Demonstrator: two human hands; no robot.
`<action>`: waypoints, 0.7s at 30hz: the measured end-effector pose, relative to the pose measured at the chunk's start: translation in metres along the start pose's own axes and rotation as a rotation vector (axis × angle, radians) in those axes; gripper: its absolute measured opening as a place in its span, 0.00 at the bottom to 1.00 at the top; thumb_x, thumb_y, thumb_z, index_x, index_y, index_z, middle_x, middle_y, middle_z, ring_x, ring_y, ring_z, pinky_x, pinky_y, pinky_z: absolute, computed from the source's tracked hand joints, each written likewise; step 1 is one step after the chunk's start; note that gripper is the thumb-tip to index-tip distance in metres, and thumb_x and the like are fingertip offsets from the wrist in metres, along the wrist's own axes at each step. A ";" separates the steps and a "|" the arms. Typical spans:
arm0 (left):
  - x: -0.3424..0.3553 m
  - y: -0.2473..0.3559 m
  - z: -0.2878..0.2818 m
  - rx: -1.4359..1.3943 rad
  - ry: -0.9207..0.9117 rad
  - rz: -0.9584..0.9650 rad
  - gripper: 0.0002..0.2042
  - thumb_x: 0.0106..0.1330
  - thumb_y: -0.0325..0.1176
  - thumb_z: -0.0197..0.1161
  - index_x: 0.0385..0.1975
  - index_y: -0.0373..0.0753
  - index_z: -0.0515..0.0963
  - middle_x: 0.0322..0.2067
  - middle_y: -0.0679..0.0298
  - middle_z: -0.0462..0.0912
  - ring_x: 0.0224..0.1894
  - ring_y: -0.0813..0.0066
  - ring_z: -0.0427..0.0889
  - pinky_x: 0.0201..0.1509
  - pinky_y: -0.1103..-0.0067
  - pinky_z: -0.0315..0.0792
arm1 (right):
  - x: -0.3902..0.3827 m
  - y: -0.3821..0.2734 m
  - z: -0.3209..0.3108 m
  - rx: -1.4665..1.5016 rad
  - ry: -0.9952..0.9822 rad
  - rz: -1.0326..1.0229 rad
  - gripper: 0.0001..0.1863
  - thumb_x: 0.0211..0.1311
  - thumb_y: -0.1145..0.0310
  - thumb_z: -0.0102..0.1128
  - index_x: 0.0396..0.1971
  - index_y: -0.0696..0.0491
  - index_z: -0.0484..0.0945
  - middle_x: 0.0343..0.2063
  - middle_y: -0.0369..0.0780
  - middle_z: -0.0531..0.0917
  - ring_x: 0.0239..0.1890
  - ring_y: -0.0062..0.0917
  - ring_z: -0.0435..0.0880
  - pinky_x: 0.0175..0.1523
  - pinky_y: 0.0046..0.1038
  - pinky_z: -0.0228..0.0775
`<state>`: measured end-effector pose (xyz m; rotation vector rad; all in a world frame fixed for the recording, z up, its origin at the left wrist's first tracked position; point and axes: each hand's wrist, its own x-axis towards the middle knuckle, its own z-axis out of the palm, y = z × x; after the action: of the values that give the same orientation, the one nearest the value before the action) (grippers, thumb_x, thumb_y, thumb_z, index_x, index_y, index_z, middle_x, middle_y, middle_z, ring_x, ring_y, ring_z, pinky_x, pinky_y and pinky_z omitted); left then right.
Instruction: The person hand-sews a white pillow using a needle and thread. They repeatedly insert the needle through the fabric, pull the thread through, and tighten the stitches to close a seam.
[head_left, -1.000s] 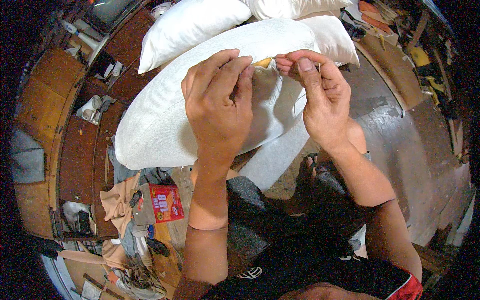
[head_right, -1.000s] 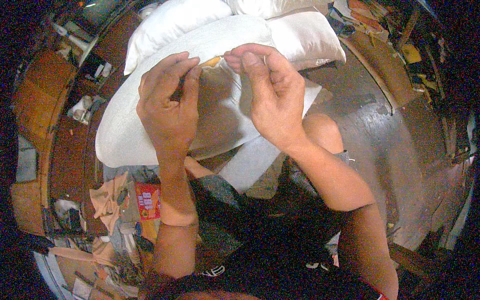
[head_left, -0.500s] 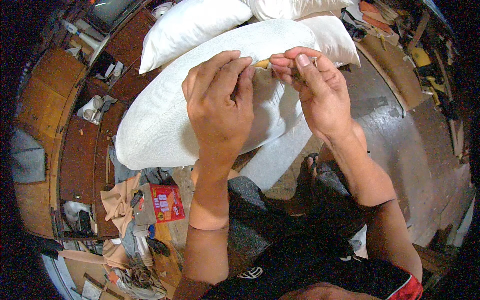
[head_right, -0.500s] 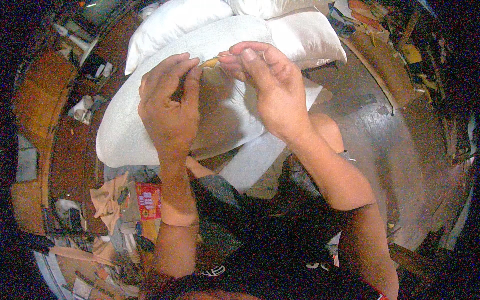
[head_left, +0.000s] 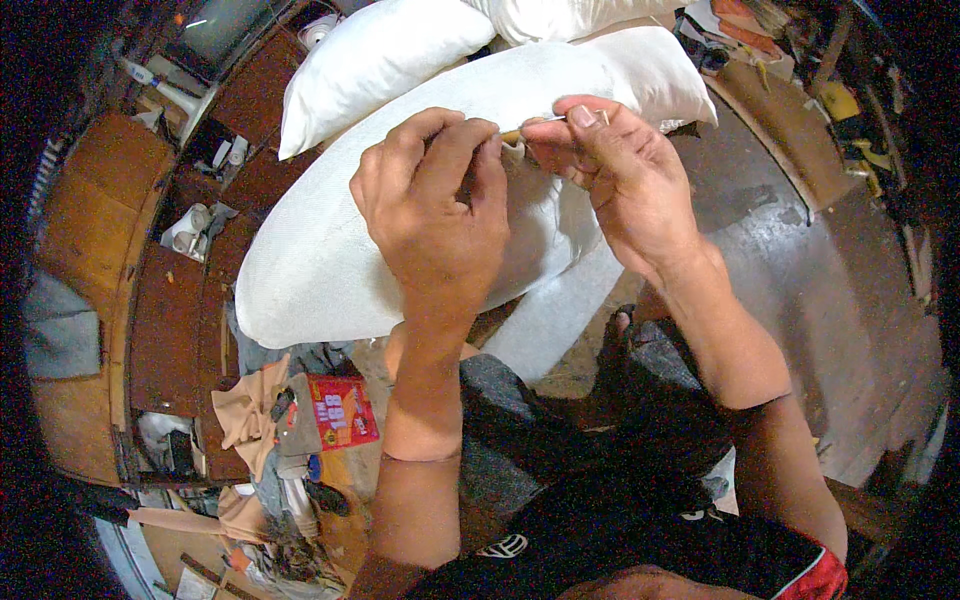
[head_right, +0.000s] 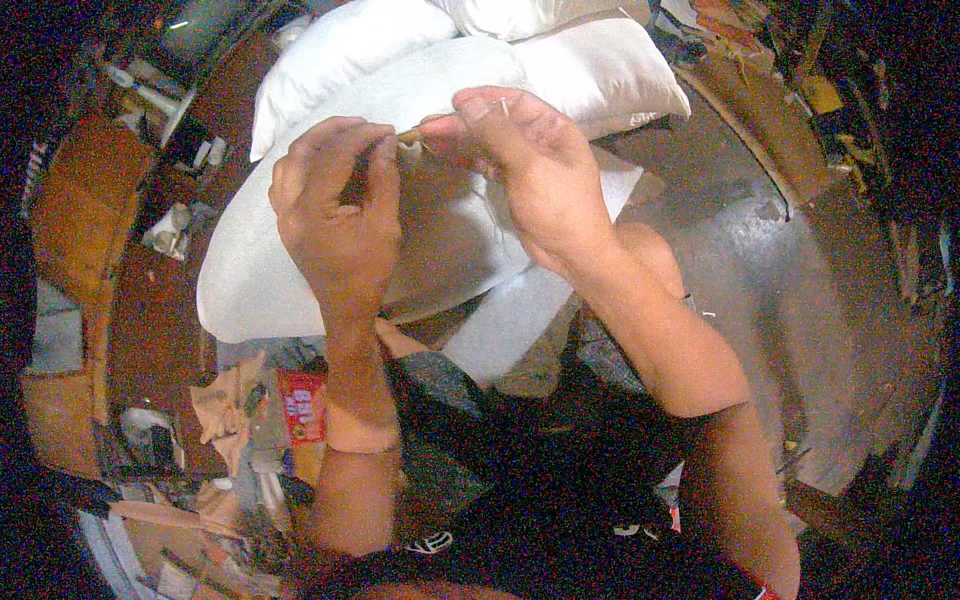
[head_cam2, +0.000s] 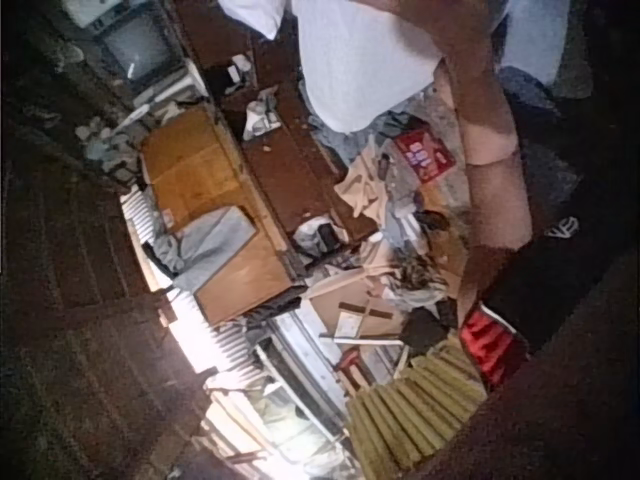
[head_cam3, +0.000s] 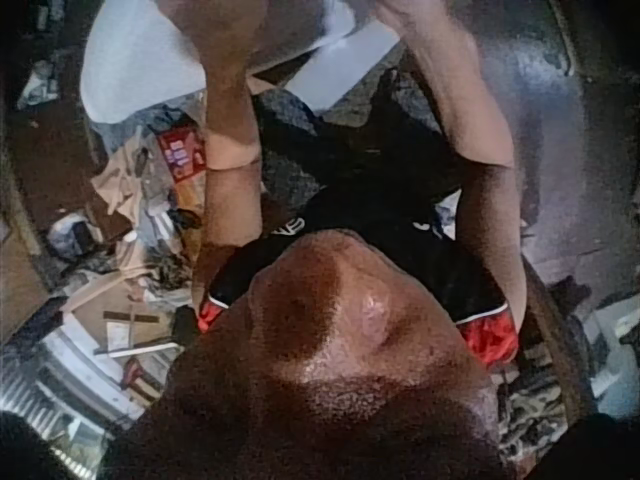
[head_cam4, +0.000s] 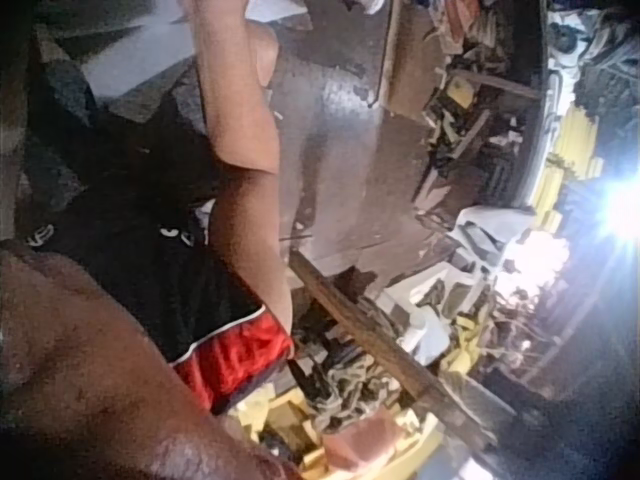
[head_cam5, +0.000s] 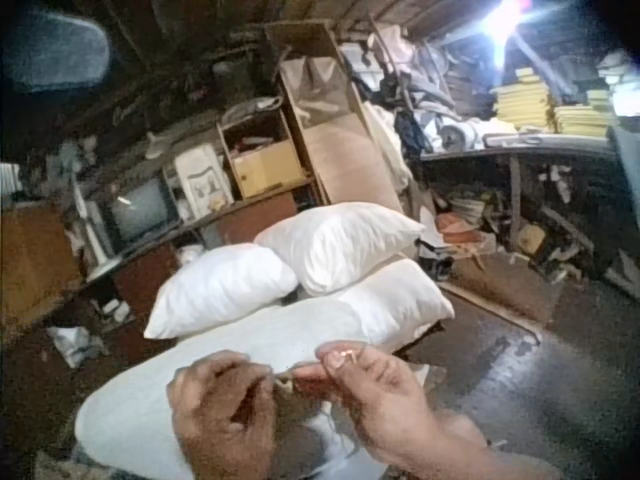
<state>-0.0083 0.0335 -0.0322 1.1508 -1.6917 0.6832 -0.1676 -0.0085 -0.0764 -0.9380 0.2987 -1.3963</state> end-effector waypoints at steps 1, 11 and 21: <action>0.001 0.001 0.000 0.010 -0.001 0.002 0.08 0.58 0.28 0.74 0.36 0.46 0.87 0.42 0.68 0.84 0.44 0.64 0.80 0.54 0.69 0.69 | -0.001 0.001 0.002 0.031 0.034 -0.011 0.16 0.77 0.64 0.56 0.51 0.61 0.81 0.42 0.42 0.89 0.45 0.25 0.87 0.55 0.28 0.77; 0.007 -0.006 -0.005 -0.129 0.060 -0.058 0.03 0.65 0.23 0.66 0.36 0.35 0.82 0.38 0.58 0.85 0.42 0.60 0.84 0.51 0.69 0.75 | 0.002 0.003 0.004 -0.169 0.034 -0.067 0.10 0.73 0.68 0.61 0.45 0.60 0.82 0.29 0.35 0.83 0.31 0.18 0.80 0.40 0.23 0.73; 0.008 -0.053 -0.075 -1.107 0.462 -0.383 0.06 0.78 0.31 0.54 0.43 0.34 0.71 0.51 0.40 0.81 0.53 0.44 0.85 0.63 0.53 0.80 | 0.012 0.004 -0.017 -0.475 -0.005 -0.114 0.11 0.77 0.66 0.60 0.50 0.56 0.80 0.27 0.31 0.80 0.32 0.15 0.75 0.41 0.21 0.68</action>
<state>0.0689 0.0712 0.0021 0.4228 -1.0991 -0.2446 -0.1740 -0.0265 -0.0864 -1.3639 0.5981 -1.4549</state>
